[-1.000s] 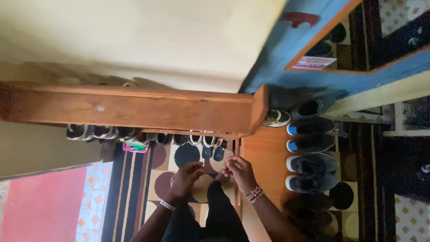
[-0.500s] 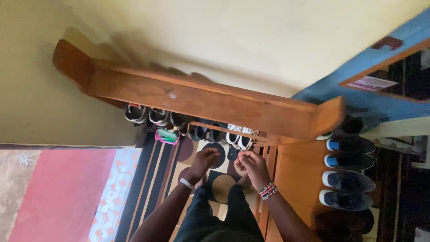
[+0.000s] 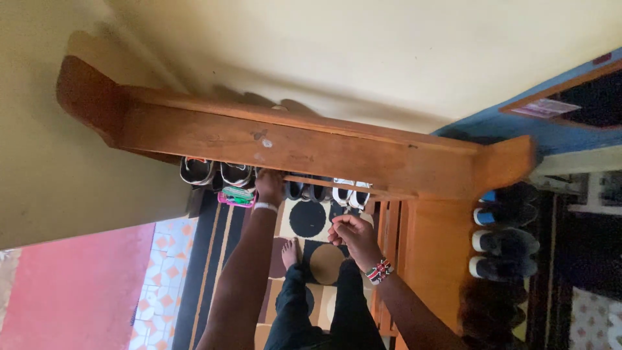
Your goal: The person removes shoes from a wooden shoe rack one by one by hand and places them onto an adjacent wooden bench.
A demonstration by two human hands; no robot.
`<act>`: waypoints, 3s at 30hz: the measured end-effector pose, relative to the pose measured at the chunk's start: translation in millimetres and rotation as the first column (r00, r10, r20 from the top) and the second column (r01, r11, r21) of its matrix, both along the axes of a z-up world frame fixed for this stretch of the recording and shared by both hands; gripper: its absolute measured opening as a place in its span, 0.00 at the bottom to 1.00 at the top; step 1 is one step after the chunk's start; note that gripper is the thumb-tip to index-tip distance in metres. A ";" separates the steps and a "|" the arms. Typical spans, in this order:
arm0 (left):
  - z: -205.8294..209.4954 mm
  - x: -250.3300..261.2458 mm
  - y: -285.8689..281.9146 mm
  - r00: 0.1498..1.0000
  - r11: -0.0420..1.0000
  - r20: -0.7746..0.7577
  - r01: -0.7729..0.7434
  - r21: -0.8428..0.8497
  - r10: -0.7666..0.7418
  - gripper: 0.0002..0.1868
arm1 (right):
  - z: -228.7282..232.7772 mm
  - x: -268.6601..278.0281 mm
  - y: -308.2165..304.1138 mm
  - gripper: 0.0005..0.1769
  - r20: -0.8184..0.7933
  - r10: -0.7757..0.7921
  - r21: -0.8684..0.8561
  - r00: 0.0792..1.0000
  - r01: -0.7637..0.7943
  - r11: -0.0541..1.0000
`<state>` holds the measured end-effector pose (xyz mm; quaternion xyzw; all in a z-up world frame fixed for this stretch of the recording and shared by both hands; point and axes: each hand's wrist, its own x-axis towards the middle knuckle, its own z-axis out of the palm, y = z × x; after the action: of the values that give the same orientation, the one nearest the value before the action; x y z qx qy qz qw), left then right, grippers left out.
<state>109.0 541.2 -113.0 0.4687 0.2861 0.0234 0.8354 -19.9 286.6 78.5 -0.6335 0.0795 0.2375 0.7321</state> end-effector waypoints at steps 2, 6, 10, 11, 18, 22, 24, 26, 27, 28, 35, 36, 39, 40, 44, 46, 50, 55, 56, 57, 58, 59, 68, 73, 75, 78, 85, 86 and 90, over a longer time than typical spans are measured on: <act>-9.1 13.6 6.1 0.999 1.000 -0.037 -0.013 0.026 0.014 0.09 | 1.8 -0.3 3.4 0.14 0.035 0.024 -0.024 0.999 -0.023 0.999; -18.0 24.6 11.7 0.997 0.999 -0.073 -0.029 0.018 0.031 0.11 | 11.0 -0.9 5.8 0.14 -0.050 0.022 -0.088 0.999 -0.026 0.996; -17.5 13.8 11.3 0.989 0.997 -0.126 -0.072 0.009 0.072 0.13 | 15.3 1.7 4.1 0.13 -0.009 0.050 -0.115 0.999 -0.050 0.992; -15.8 10.7 11.2 0.987 0.996 -0.133 -0.084 0.007 0.084 0.13 | 15.8 3.7 4.1 0.13 0.020 0.056 -0.103 0.998 -0.054 0.993; -0.5 -57.0 6.0 0.913 0.975 -0.402 -0.154 -0.163 0.077 0.16 | 22.8 -0.9 8.9 0.14 0.028 0.075 -0.128 0.997 -0.071 0.989; 4.9 -109.3 4.2 0.903 0.924 -0.369 0.315 0.217 -0.221 0.17 | 23.4 -9.4 18.9 0.15 0.075 0.151 -0.252 0.986 -0.128 0.959; 7.0 -128.5 -2.5 0.916 0.892 -0.270 0.366 0.266 -0.295 0.16 | 23.5 -12.4 25.3 0.16 0.178 0.224 -0.321 0.958 -0.158 0.934; 17.9 -142.0 -15.7 0.998 0.864 0.041 -0.027 -0.502 0.055 0.20 | 28.4 -14.6 33.5 0.16 0.341 0.345 -0.427 0.874 -0.183 0.886; 26.5 -150.3 -18.7 0.996 0.859 0.069 -0.009 -0.511 0.051 0.21 | 32.9 -16.3 38.6 0.17 0.359 0.386 -0.498 0.850 -0.175 0.849; 36.3 -158.2 -19.8 0.994 0.854 0.097 0.010 -0.520 0.048 0.23 | 38.0 -17.7 44.5 0.18 0.373 0.427 -0.567 0.824 -0.162 0.808; 95.2 -199.9 -17.7 0.965 0.823 0.156 0.261 -0.505 -0.210 0.10 | 58.4 -25.5 87.1 0.24 0.278 0.637 -0.857 0.719 -0.114 0.503; 104.9 -202.2 -19.5 0.967 0.840 0.096 0.252 -0.480 -0.235 0.11 | 59.3 -27.2 88.6 0.23 0.276 0.644 -0.872 0.713 -0.096 0.480; 132.1 -210.8 -22.8 0.960 0.876 0.022 0.263 -0.403 -0.278 0.12 | 60.8 -31.4 91.4 0.22 0.282 0.655 -0.889 0.701 -0.064 0.453; 137.5 -211.9 -22.4 0.958 0.881 0.073 0.285 -0.378 -0.278 0.10 | 62.9 -32.2 88.3 0.21 0.294 0.652 -0.879 0.699 -0.069 0.471; 153.2 -205.0 -16.1 0.940 0.899 0.112 0.341 -0.275 -0.323 0.09 | 73.6 -34.4 82.8 0.17 0.332 0.586 -0.828 0.739 -0.068 0.556; 166.0 -199.4 -14.0 0.935 0.914 0.152 0.348 -0.209 -0.321 0.10 | 81.2 -38.7 82.2 0.17 0.441 0.542 -0.770 0.716 -0.009 0.638; 190.9 -188.1 -12.9 0.929 0.923 0.130 0.362 -0.127 -0.346 0.13 | 97.7 -44.8 75.9 0.18 0.602 0.467 -0.667 0.647 0.086 0.740; 202.2 -177.4 -23.5 0.919 0.892 0.252 0.368 -0.263 -0.304 0.17 | 121.4 -50.9 62.5 0.18 0.616 0.441 -0.650 0.653 0.104 0.753; 202.8 -177.1 -24.9 0.920 0.880 0.256 0.368 -0.299 -0.298 0.17 | 125.6 -52.6 60.3 0.19 0.610 0.442 -0.660 0.658 0.113 0.742; 203.5 -176.4 -26.0 0.919 0.866 0.265 0.372 -0.335 -0.292 0.16 | 129.2 -53.3 58.6 0.19 0.611 0.438 -0.650 0.659 0.103 0.753; 204.9 -175.5 -27.9 0.918 0.849 0.273 0.376 -0.371 -0.287 0.16 | 132.6 -53.9 56.3 0.19 0.612 0.433 -0.641 0.662 0.094 0.762; 207.2 -174.9 -29.9 0.917 0.831 0.281 0.380 -0.407 -0.282 0.15 | 135.7 -54.7 53.9 0.19 0.612 0.428 -0.631 0.665 0.084 0.771; 163.9 -159.3 -41.8 0.859 0.809 0.426 0.452 -0.375 -0.283 0.10 | 141.0 -55.4 29.3 0.20 0.606 0.456 -0.612 0.651 0.016 0.791; 194.7 -147.3 -50.2 0.891 0.754 0.271 0.454 -0.474 -0.365 0.13 | 134.1 -53.1 19.0 0.18 0.652 0.367 -0.578 0.663 0.122 0.807; 215.4 -147.7 -56.9 0.883 0.755 0.258 0.470 -0.458 -0.393 0.15 | 130.6 -53.7 14.5 0.19 0.608 0.349 -0.591 0.714 0.114 0.798; 232.1 -143.2 -64.3 0.855 0.763 0.305 0.513 -0.393 -0.419 0.19 | 124.8 -53.2 8.1 0.20 0.591 0.314 -0.570 0.743 0.110 0.814; 253.1 -143.6 -82.7 0.832 0.676 0.407 0.548 -0.493 -0.377 0.25 | 95.3 -55.6 -30.8 0.20 0.646 -0.091 -0.387 0.758 0.428 0.817; 255.2 -143.7 -85.3 0.838 0.670 0.392 0.541 -0.508 -0.380 0.26 | 94.0 -57.0 -39.1 0.18 0.641 -0.216 -0.327 0.737 0.517 0.791; 253.0 -144.6 -95.9 0.821 0.583 0.393 0.571 -0.578 -0.414 0.22 | 104.5 -52.5 -75.1 0.25 0.758 -0.274 -0.383 0.591 0.745 0.547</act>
<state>-35.6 445.3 140.0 0.1892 0.0399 -0.2648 0.9447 -72.3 211.4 183.0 -0.8331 0.1085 -0.2703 0.4702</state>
